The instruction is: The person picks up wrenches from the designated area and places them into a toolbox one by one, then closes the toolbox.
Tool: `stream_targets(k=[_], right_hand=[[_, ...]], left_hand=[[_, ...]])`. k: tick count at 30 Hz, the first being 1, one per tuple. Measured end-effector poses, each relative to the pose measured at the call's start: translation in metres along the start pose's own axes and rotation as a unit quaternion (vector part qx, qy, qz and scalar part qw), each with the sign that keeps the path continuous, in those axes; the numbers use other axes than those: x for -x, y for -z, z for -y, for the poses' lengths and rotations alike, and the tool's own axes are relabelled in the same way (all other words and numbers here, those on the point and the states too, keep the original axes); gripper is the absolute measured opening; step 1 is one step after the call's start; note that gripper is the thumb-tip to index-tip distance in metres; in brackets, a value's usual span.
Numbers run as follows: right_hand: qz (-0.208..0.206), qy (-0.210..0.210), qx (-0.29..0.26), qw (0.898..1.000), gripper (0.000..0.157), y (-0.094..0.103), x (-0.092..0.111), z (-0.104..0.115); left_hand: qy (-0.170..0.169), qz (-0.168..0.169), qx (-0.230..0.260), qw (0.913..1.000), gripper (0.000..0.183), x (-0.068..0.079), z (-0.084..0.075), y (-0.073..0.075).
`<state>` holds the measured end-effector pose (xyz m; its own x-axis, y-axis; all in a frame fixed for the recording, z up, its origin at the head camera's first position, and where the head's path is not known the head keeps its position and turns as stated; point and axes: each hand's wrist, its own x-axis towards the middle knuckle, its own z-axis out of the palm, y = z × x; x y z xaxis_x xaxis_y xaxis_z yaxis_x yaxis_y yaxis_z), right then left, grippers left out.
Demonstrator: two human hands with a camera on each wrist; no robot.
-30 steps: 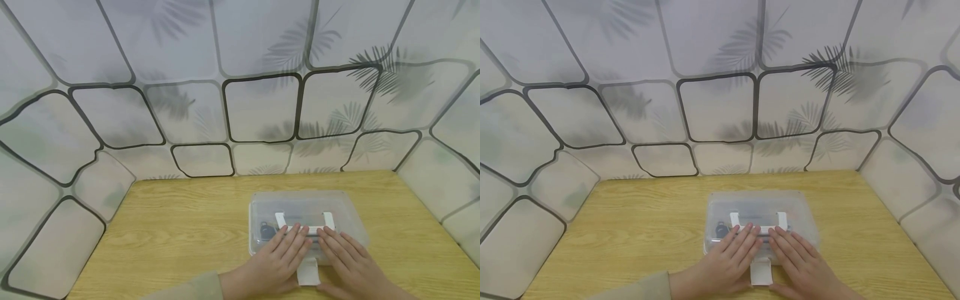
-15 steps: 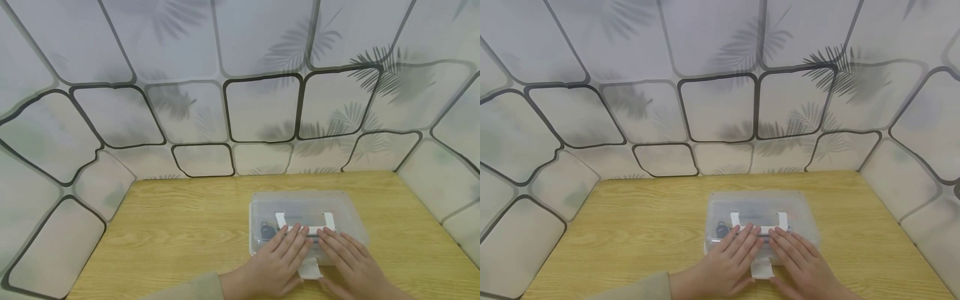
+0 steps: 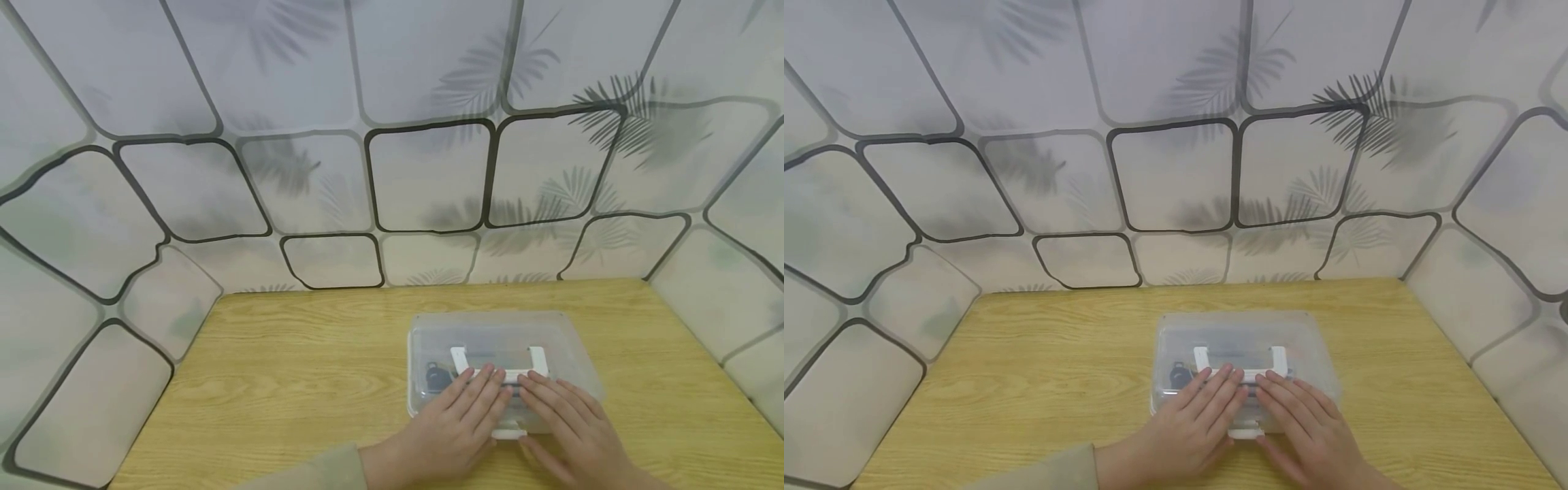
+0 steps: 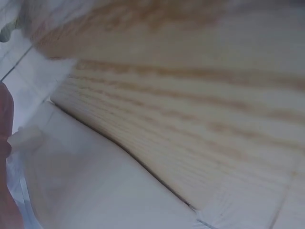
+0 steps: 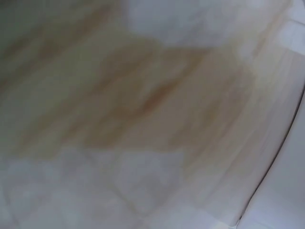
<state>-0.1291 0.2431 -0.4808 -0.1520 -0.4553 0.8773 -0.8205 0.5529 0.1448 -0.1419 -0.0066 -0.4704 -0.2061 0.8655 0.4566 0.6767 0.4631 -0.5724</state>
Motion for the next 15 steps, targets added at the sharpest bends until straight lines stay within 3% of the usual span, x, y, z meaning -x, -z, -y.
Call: stream_targets(k=[5, 15], right_hand=[[-0.016, -0.004, 0.009, 1.0, 0.051, -0.0021, -0.0044, 0.0007], [-0.021, 0.0, 0.015, 1.0, 0.048, -0.0046, -0.0026, -0.0008]], left_hand=[[-0.004, -0.028, -0.033, 0.999, 0.058, -0.0017, 0.0016, -0.0032], [0.001, -0.029, -0.025, 0.9993, 0.05, -0.0022, 0.0023, -0.0017]])
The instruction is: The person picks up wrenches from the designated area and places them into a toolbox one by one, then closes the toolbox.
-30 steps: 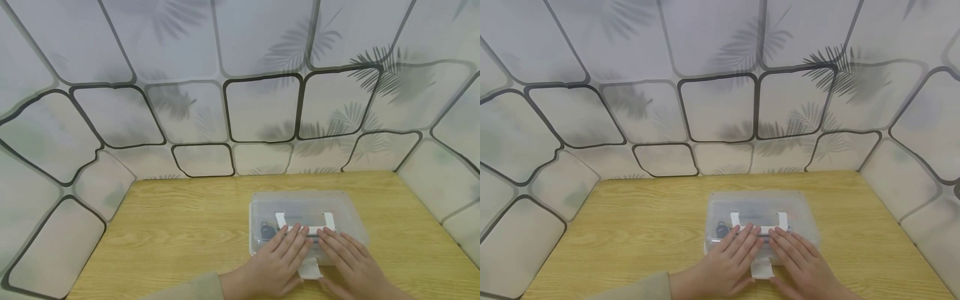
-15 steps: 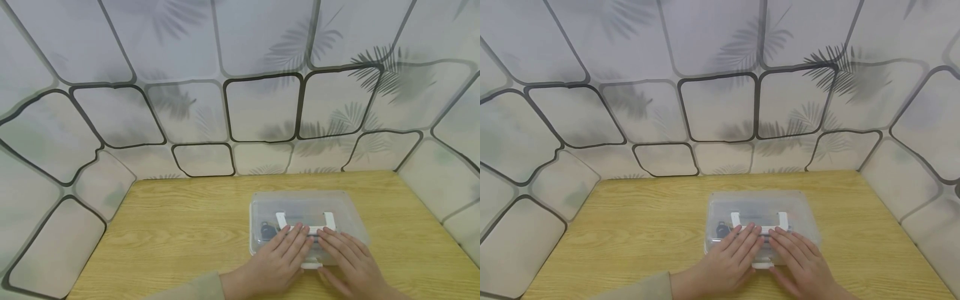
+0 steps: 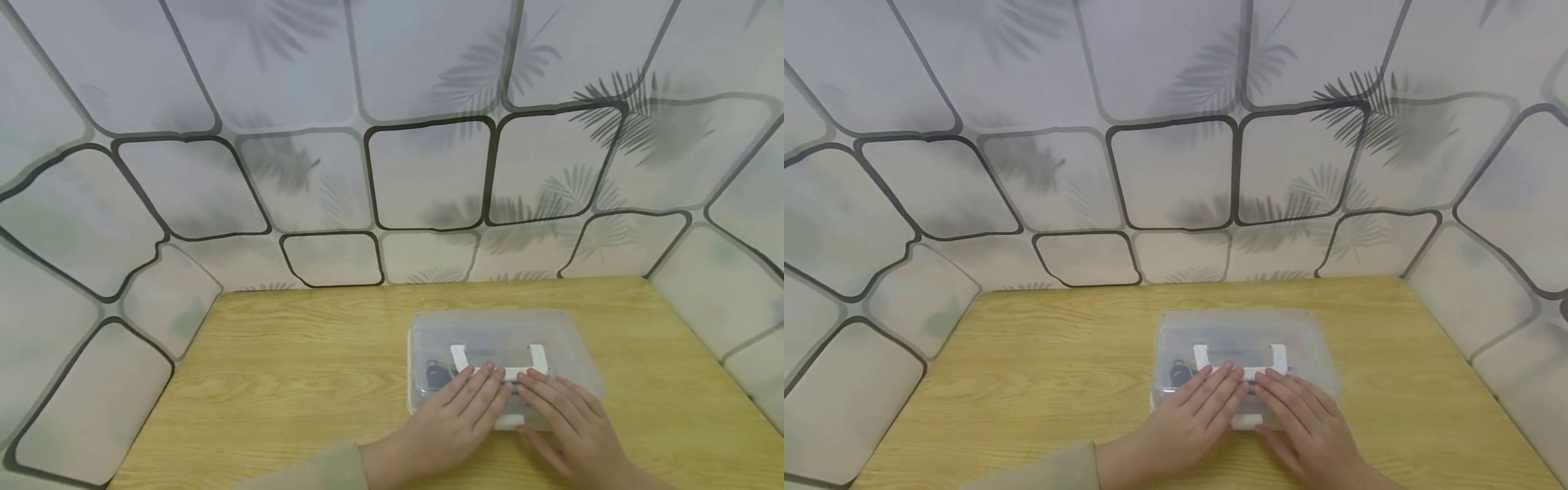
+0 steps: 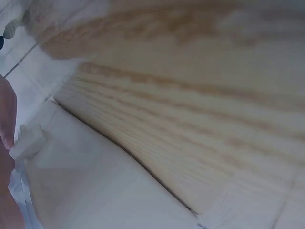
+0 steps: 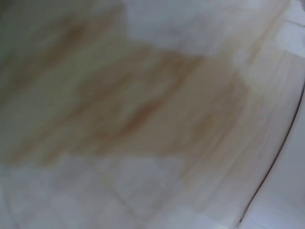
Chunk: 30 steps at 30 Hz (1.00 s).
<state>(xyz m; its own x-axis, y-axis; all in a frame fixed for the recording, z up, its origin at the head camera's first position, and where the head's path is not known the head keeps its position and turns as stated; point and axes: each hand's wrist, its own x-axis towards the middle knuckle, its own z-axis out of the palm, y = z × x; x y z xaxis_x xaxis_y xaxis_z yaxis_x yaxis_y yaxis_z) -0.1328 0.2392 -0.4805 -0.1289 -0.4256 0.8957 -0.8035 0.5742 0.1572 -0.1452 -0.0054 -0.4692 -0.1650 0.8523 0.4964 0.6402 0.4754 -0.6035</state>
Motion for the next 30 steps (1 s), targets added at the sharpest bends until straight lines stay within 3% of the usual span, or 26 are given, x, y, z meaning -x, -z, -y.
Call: stream_targets(k=[30], right_hand=[[0.018, -0.01, -0.015, 1.0, 0.043, 0.0064, -0.0016, 0.0013]], left_hand=[[-0.009, 0.003, 0.004, 0.9999, 0.052, 0.0004, 0.0027, 0.0007]])
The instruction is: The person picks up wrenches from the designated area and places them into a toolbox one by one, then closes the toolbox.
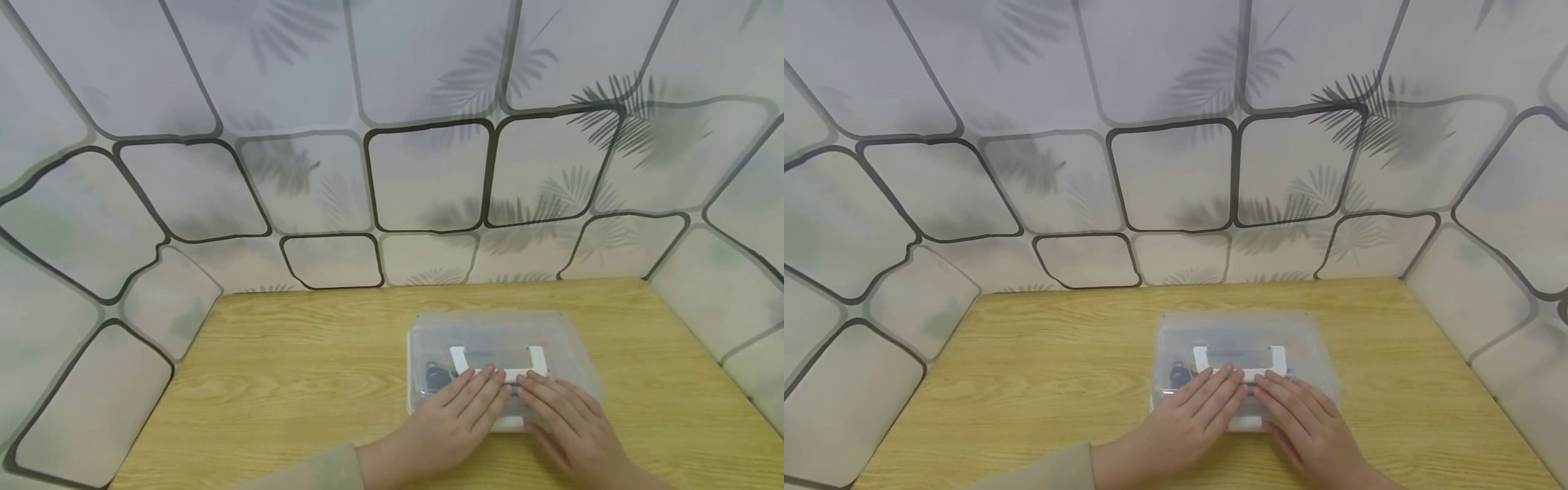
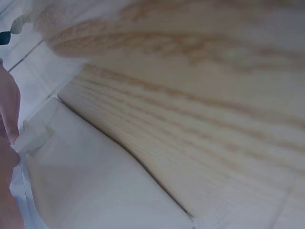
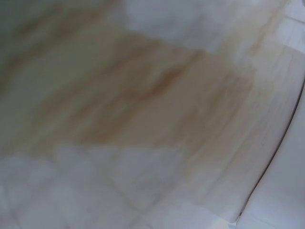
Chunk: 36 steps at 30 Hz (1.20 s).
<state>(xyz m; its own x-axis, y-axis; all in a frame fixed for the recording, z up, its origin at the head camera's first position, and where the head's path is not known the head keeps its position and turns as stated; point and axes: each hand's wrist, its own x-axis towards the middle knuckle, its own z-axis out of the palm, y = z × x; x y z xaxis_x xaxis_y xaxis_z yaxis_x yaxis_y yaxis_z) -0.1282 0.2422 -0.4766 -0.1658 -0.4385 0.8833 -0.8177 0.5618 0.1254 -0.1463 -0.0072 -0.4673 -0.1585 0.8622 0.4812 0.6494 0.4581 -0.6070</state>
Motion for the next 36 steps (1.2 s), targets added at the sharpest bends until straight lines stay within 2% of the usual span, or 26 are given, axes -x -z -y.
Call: stream_targets(k=[12, 21, 36], right_hand=[[-0.009, 0.008, 0.005, 1.0, 0.041, 0.0006, -0.0006, -0.0016], [-0.014, 0.001, -0.019, 1.0, 0.041, -0.0001, 0.0016, -0.0015], [0.009, 0.008, -0.016, 1.0, 0.043, 0.0034, 0.0056, -0.0033]], left_hand=[[0.001, -0.013, 0.006, 0.9999, 0.047, -0.0023, 0.0026, 0.0038], [-0.003, 0.004, 0.019, 0.9998, 0.044, -0.0017, 0.0054, 0.006], [-0.01, -0.009, 0.017, 0.9998, 0.043, -0.0016, 0.0072, 0.005]])
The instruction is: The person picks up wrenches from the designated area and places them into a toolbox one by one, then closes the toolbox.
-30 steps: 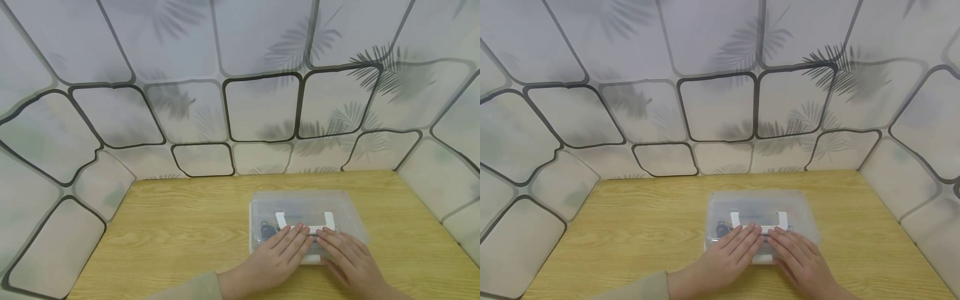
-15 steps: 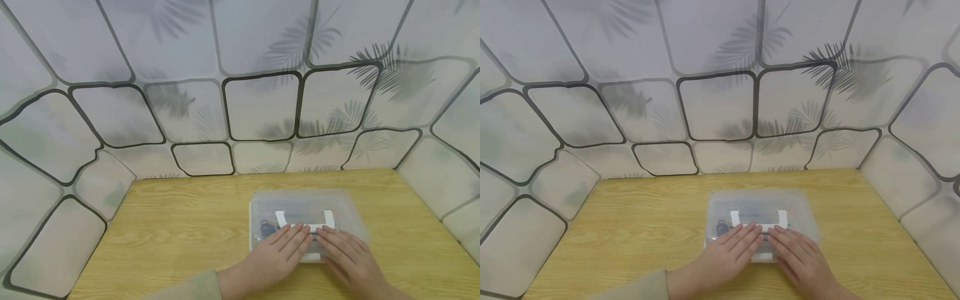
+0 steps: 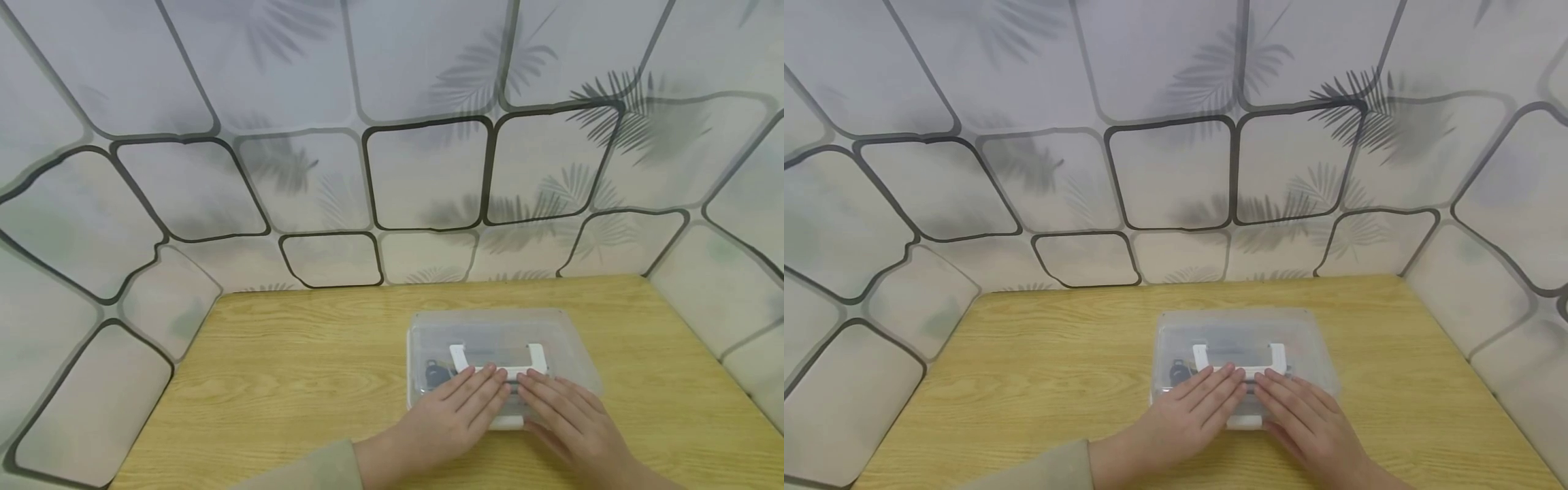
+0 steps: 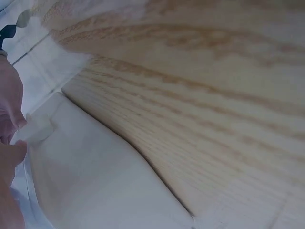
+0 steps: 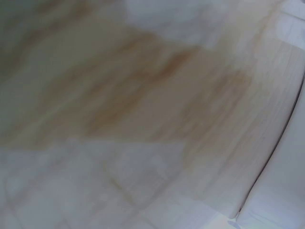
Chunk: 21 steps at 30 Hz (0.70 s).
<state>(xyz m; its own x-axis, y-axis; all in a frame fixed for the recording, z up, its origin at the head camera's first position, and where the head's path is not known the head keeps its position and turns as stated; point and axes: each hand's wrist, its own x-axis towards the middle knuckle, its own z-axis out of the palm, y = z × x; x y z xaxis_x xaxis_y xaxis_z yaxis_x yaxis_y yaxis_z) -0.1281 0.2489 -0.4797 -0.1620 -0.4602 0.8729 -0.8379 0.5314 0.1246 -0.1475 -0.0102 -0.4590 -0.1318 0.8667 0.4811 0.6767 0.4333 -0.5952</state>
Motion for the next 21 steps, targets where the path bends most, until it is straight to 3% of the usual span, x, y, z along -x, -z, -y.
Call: stream_targets(k=[12, 21], right_hand=[[-0.018, 0.015, -0.003, 1.0, 0.041, -0.0019, -0.0049, -0.0019], [-0.025, 0.018, -0.002, 1.0, 0.04, -0.0028, -0.0079, -0.0018]], left_hand=[[-0.013, -0.002, 0.001, 0.9999, 0.043, -0.0017, 0.0033, 0.0001], [-0.016, -0.026, 0.0, 0.9995, 0.043, -0.0026, 0.0047, -0.0023]])
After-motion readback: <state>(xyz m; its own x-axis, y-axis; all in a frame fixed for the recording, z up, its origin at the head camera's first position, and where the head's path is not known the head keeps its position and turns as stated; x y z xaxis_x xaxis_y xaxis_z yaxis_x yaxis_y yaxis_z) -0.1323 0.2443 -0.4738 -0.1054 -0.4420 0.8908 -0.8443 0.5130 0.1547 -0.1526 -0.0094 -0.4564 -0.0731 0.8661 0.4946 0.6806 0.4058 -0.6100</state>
